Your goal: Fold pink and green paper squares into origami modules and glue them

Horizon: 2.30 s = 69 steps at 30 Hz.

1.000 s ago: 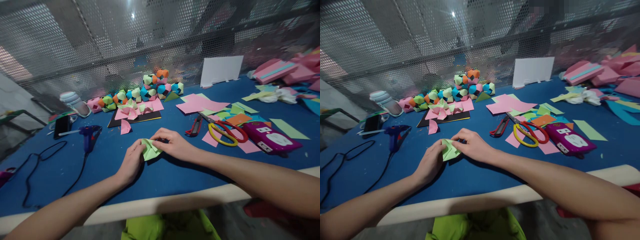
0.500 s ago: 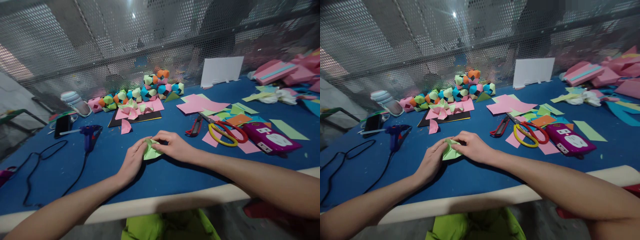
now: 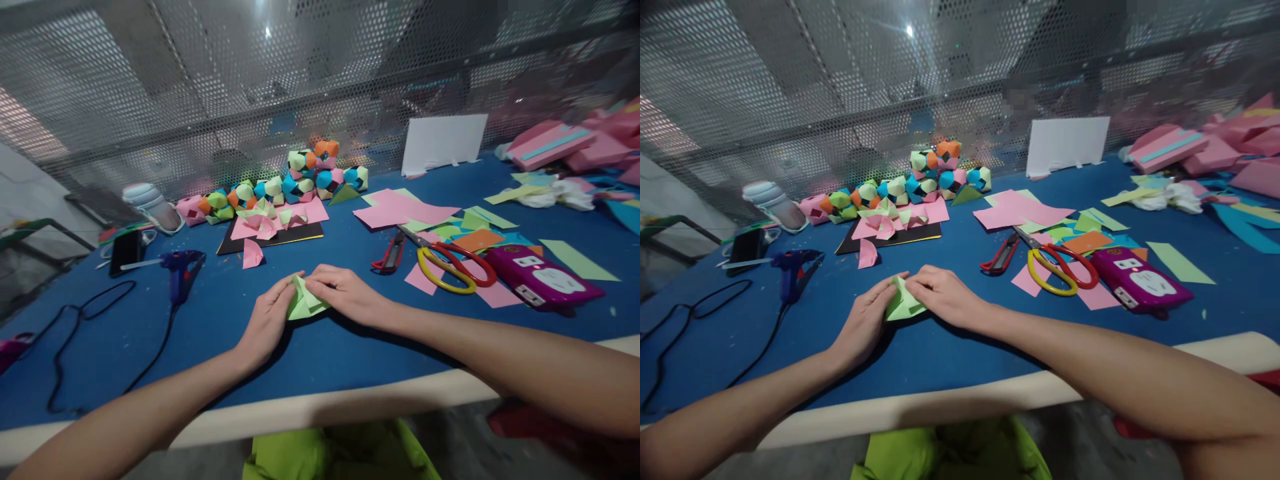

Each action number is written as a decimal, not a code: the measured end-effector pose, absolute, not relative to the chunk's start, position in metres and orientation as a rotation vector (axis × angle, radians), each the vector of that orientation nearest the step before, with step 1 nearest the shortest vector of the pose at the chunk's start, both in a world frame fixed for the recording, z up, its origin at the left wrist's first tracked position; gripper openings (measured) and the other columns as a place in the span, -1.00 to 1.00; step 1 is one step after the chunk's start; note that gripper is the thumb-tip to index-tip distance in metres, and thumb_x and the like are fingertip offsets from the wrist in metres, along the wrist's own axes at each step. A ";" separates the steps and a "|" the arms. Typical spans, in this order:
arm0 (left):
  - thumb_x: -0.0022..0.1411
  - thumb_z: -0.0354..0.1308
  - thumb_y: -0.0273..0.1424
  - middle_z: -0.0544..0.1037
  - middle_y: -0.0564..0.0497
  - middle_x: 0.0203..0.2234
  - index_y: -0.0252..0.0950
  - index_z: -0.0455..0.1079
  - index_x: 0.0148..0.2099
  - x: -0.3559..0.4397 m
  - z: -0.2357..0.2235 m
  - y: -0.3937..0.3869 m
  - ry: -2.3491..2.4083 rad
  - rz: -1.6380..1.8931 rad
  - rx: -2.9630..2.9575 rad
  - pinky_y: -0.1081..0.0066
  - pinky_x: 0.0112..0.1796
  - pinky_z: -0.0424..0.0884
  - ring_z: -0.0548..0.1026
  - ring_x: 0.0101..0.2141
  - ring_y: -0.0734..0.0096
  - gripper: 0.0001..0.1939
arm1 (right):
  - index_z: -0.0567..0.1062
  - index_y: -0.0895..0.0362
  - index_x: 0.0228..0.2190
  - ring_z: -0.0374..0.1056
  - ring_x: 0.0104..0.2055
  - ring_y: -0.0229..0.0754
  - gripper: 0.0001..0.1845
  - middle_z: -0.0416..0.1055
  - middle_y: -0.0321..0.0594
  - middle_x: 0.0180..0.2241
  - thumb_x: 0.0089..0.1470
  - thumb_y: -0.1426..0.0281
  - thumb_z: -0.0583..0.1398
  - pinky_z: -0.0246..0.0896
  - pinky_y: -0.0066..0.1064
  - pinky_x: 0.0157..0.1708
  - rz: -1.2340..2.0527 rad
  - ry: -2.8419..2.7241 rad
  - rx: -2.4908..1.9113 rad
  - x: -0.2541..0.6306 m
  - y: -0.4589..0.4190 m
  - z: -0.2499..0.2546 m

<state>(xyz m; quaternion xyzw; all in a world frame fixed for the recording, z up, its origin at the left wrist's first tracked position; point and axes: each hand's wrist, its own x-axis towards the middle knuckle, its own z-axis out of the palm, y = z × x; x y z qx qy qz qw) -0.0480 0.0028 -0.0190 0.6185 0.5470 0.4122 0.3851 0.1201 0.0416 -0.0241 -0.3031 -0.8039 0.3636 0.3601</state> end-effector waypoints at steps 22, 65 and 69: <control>0.23 -0.03 -0.22 0.53 -0.03 -0.13 -0.32 0.42 0.02 -0.046 -0.014 0.001 1.388 0.998 1.567 0.42 -0.13 0.29 0.42 -0.15 0.29 -0.58 | 0.44 0.21 -0.55 0.23 -0.43 -0.33 -0.75 0.28 -0.29 -0.51 0.14 0.43 0.11 0.08 -0.49 -0.40 0.735 -2.085 -0.755 0.122 0.042 -0.023; 0.24 -0.05 -0.19 0.20 0.14 -0.61 -0.29 0.26 -0.49 -0.048 -0.016 -0.001 1.477 1.026 1.781 0.51 -0.50 0.11 0.15 -0.53 0.51 -0.65 | 0.48 0.18 -0.42 0.27 -0.39 -0.27 -0.80 0.39 -0.21 -0.46 0.15 0.39 0.09 0.10 -0.42 -0.35 0.450 -2.109 -0.763 0.119 0.039 -0.027; 0.26 -0.06 -0.20 0.30 0.12 -0.56 -0.30 0.35 -0.42 -0.050 -0.015 -0.001 1.515 1.067 1.833 0.51 -0.46 0.16 0.21 -0.49 0.49 -0.67 | 0.47 0.20 -0.46 0.27 -0.43 -0.31 -0.83 0.39 -0.24 -0.46 0.09 0.39 0.14 0.12 -0.47 -0.39 0.671 -2.110 -0.846 0.120 0.038 -0.021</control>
